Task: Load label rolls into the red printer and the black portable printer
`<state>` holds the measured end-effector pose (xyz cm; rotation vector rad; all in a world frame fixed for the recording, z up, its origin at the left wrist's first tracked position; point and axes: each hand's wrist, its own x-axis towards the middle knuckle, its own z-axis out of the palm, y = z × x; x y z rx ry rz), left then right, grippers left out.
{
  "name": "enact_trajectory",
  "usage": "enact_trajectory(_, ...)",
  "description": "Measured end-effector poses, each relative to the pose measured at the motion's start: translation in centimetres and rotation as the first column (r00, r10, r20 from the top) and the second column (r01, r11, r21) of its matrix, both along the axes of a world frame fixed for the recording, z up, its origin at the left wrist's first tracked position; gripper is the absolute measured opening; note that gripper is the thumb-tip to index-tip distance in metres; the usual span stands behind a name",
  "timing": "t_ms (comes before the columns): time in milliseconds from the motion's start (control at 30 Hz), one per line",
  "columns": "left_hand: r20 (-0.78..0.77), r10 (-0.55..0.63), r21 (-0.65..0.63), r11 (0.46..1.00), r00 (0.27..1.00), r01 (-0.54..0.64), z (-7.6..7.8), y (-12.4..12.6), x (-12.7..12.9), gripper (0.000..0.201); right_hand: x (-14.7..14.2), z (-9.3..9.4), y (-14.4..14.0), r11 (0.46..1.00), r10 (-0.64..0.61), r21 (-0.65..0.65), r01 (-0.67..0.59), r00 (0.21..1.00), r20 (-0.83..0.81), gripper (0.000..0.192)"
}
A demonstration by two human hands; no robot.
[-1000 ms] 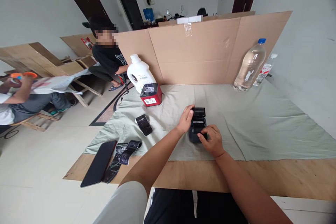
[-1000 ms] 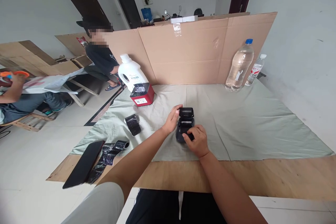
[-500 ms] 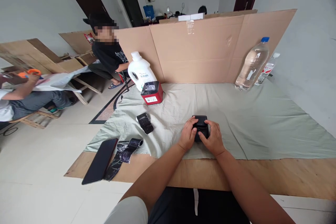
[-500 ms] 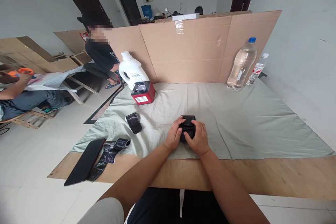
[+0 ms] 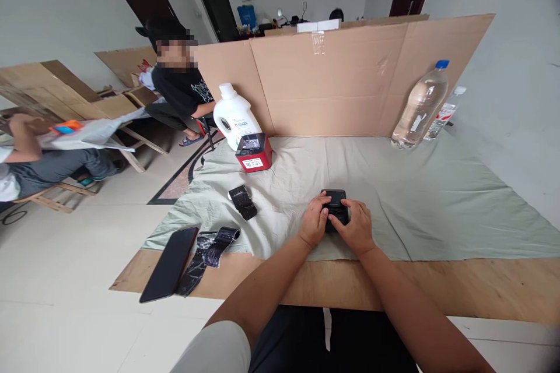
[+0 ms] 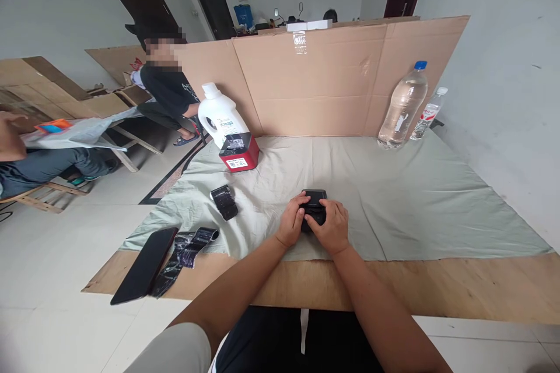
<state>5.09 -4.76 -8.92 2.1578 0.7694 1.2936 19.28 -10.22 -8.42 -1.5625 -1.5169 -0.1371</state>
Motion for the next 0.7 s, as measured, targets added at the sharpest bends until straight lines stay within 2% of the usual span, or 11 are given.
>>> enact_trajectory(167,-0.027,0.033,0.012,0.999,0.999,-0.033,0.3,-0.3,-0.1,0.039,0.1,0.0,-0.2,0.999,-0.016,-0.030,0.018,0.998,0.066,0.048)
enact_trajectory(300,0.098,0.051,-0.102,0.994,0.994,-0.041,-0.1,0.0,-0.2,0.045,-0.4,0.2,-0.6,0.995,-0.004,-0.097,0.015,0.993,0.115,0.061)
enact_trajectory(367,0.216,0.172,-0.217,0.968,0.961,-0.125,-0.6,0.5,-0.3,0.048,-1.3,0.6,-0.5,0.985,-0.048,-0.161,0.070,0.990,0.133,0.075)
enact_trajectory(433,0.300,0.336,-0.364,0.905,0.893,-0.218,-1.3,1.0,-0.4,0.051,-2.6,1.3,-0.2,0.957,-0.108,-0.251,0.147,0.981,0.164,0.088)
enact_trajectory(500,0.315,0.411,-0.477,0.848,0.855,-0.232,-1.8,1.2,-0.7,0.051,-3.9,1.9,0.3,0.908,-0.135,-0.368,0.201,0.971,0.197,0.093)
enact_trajectory(600,0.290,0.362,-0.520,0.837,0.886,-0.172,-1.9,0.9,-1.3,0.048,-5.0,2.7,0.7,0.837,-0.109,-0.504,0.212,0.968,0.226,0.091)
enact_trajectory(700,0.227,0.330,-0.512,0.841,0.916,-0.176,-1.5,0.2,-1.8,0.041,-4.1,2.7,0.6,0.840,-0.033,-0.521,0.152,0.973,0.230,0.084)
